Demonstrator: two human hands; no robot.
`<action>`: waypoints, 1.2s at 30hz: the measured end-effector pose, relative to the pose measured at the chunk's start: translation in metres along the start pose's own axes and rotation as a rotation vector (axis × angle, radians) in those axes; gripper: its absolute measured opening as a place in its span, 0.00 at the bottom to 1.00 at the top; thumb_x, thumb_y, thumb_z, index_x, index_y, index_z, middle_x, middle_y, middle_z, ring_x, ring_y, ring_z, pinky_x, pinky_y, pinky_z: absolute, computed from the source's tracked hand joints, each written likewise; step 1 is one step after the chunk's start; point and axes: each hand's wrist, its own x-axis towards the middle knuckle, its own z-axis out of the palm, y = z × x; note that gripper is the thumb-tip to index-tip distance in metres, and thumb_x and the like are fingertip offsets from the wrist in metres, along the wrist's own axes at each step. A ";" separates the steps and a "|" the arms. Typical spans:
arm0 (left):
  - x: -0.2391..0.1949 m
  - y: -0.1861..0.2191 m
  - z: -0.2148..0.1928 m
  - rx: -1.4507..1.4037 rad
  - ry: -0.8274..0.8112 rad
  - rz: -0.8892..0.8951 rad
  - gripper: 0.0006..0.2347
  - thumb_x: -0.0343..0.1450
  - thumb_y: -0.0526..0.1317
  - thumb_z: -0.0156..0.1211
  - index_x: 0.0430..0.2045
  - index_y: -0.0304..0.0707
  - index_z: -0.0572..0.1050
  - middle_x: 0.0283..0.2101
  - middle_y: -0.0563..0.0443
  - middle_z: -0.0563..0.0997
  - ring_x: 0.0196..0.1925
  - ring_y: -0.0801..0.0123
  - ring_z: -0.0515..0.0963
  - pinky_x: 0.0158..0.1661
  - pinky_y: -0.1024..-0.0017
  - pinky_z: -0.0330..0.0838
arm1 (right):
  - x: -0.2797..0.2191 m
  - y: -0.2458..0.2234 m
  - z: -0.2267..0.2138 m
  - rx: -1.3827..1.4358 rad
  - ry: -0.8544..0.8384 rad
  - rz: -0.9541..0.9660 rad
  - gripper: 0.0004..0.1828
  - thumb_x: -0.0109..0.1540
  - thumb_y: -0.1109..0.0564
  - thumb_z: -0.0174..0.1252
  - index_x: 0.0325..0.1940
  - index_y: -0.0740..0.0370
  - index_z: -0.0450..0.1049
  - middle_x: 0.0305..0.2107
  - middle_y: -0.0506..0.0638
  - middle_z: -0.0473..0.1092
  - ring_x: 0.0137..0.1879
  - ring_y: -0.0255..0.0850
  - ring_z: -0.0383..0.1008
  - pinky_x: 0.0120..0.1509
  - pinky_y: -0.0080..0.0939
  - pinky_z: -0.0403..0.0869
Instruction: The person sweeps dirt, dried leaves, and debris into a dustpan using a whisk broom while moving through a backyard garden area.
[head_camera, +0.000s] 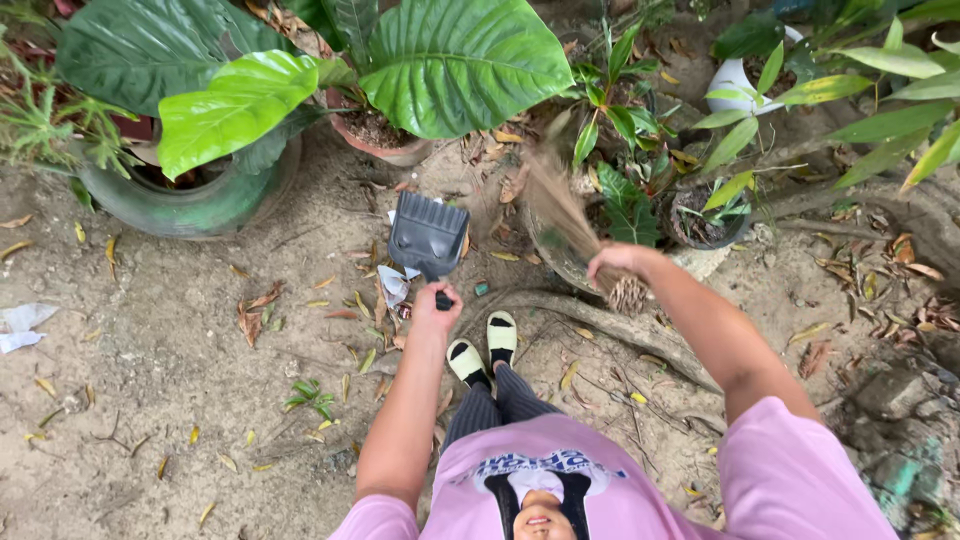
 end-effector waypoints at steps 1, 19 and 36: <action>-0.004 0.007 -0.004 -0.012 -0.007 -0.011 0.03 0.69 0.31 0.52 0.33 0.33 0.68 0.28 0.47 0.73 0.23 0.69 0.72 0.25 0.73 0.70 | 0.003 0.004 0.002 -0.005 -0.028 0.006 0.48 0.59 0.62 0.58 0.78 0.55 0.42 0.40 0.61 0.73 0.34 0.45 0.76 0.37 0.43 0.80; -0.029 0.019 0.138 0.131 -0.142 -0.232 0.16 0.68 0.29 0.57 0.46 0.19 0.60 0.41 0.32 0.71 0.28 0.63 0.76 0.26 0.75 0.77 | -0.105 -0.036 -0.024 0.339 0.162 -0.438 0.48 0.55 0.70 0.55 0.78 0.58 0.47 0.46 0.68 0.70 0.40 0.50 0.78 0.42 0.48 0.82; 0.068 0.109 0.420 0.495 -0.116 0.227 0.09 0.70 0.31 0.56 0.40 0.28 0.65 0.32 0.38 0.73 0.22 0.66 0.74 0.20 0.74 0.74 | 0.088 -0.155 -0.276 -0.133 0.247 -0.492 0.63 0.47 0.74 0.59 0.81 0.48 0.41 0.45 0.57 0.74 0.34 0.46 0.78 0.35 0.49 0.77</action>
